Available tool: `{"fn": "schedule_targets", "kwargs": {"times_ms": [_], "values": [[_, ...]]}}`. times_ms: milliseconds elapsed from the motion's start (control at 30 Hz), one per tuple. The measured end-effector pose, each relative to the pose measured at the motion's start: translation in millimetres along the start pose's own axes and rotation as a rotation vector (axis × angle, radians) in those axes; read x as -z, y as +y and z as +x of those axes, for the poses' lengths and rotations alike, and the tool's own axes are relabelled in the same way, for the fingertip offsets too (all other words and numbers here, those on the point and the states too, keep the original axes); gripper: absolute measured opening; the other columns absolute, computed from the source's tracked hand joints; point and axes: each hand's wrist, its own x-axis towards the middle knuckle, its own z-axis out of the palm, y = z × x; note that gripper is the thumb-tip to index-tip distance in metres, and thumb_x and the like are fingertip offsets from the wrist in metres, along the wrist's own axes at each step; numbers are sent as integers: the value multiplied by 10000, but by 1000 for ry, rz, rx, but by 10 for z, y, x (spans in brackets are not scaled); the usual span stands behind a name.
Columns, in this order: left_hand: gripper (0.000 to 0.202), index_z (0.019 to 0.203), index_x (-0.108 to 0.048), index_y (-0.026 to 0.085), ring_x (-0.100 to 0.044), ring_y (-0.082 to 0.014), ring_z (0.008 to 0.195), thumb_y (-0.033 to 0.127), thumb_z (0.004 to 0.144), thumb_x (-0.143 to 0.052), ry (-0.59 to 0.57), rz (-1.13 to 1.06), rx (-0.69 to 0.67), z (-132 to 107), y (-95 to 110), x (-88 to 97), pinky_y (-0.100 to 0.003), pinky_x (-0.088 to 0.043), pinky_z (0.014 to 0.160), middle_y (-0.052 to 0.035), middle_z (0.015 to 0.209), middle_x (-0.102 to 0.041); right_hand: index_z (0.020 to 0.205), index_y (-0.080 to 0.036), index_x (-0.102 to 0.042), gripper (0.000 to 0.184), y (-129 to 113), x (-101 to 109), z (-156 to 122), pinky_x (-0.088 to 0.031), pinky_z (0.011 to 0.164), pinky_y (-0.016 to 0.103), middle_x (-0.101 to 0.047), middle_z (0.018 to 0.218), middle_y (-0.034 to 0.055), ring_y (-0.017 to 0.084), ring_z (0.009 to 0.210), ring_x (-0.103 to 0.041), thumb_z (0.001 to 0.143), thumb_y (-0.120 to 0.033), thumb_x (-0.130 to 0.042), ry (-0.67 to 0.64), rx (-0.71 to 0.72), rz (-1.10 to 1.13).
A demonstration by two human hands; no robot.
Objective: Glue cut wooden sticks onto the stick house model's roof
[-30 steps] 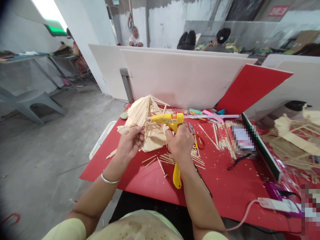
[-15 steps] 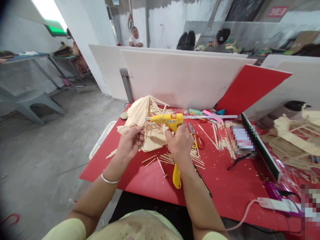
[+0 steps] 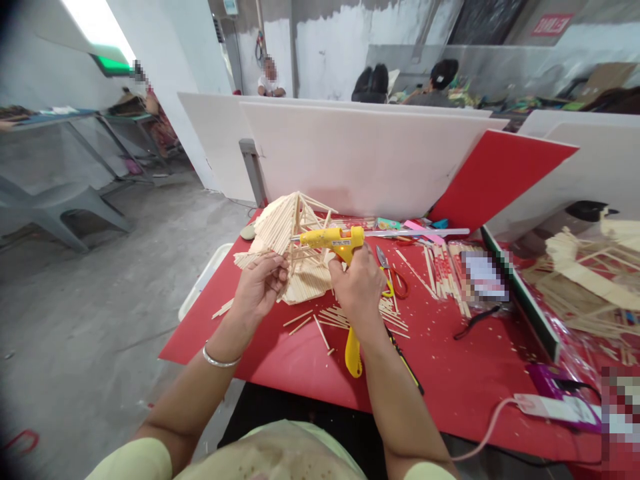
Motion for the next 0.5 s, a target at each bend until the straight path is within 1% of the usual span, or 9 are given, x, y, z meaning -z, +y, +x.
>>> {"fn": "schedule_targets", "kwargs": {"times_ms": [133, 233, 400, 500], "values": [[188, 705, -661, 127, -545, -53, 428, 246, 628, -785, 22, -1, -7, -14, 10, -24, -150, -405, 410, -7, 610, -667, 975, -146, -597, 308, 12, -16, -2, -363, 667, 344, -639, 838, 103, 229, 730, -541, 796, -383, -517, 23, 9, -1], [191, 700, -660, 125, -556, -53, 444, 245, 628, -791, 17, -13, -8, -15, 13, -27, -145, -405, 411, -10, 628, -672, 972, -148, -600, 303, 5, -8, -2, -359, 663, 339, -640, 843, 104, 224, 727, -541, 796, -382, -520, 17, 6, 0], [177, 715, -670, 124, -531, -52, 406, 247, 658, -783, -1, -12, 2, 0, -2, -5, -143, -390, 396, -6, 568, -649, 973, -146, -600, 302, 5, -6, -2, -358, 664, 337, -638, 846, 106, 227, 736, -545, 791, -373, -523, 6, -3, -12], [174, 711, -667, 129, -521, -52, 392, 248, 655, -781, -2, -6, 2, 5, -8, 0, -144, -384, 389, -2, 551, -643, 978, -145, -600, 310, 12, -12, -3, -353, 661, 333, -639, 845, 102, 222, 729, -540, 786, -376, -526, 22, 9, -5]]}}
